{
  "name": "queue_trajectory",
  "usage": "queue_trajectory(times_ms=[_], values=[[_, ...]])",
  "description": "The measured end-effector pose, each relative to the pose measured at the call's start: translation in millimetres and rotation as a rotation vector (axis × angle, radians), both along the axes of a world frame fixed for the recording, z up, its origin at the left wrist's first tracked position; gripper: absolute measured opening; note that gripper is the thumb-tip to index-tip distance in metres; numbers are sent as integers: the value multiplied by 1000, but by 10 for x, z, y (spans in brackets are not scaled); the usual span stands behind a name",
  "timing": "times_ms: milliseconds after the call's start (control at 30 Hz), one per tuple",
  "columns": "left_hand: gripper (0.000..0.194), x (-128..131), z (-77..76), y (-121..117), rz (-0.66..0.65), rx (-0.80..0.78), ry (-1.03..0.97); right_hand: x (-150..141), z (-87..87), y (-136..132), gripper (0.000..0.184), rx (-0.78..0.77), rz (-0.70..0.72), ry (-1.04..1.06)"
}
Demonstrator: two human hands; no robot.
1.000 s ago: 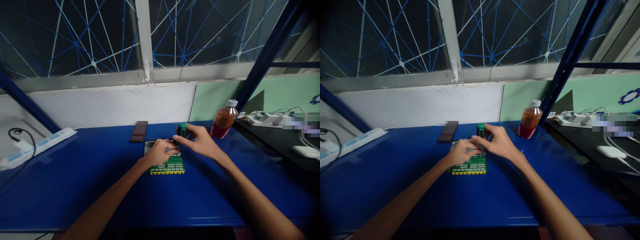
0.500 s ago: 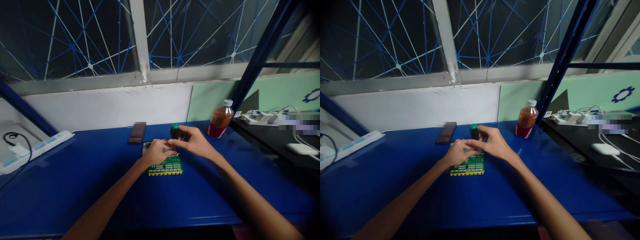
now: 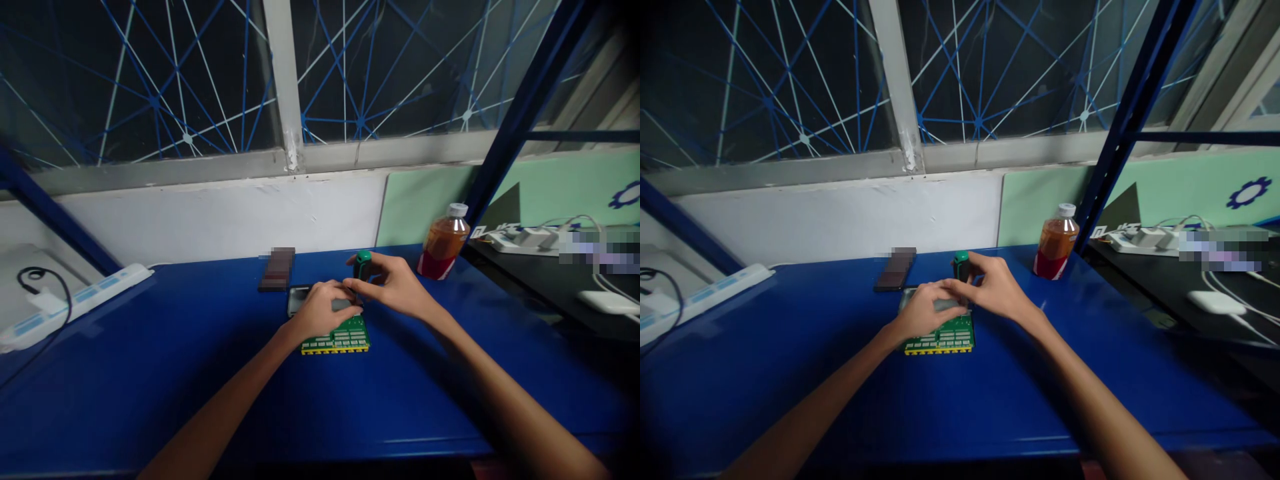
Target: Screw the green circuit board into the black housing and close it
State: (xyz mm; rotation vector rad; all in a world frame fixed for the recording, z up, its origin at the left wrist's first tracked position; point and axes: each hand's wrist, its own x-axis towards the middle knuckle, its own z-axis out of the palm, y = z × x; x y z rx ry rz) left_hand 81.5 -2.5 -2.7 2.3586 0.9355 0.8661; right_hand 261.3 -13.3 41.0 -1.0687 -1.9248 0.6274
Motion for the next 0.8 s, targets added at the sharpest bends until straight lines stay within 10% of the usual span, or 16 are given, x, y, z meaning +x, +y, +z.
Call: queue_trajectory(times_ms=[800], values=[[17, -23, -3, 14, -4, 9, 7, -51, 7, -8, 34, -113, 38, 53]])
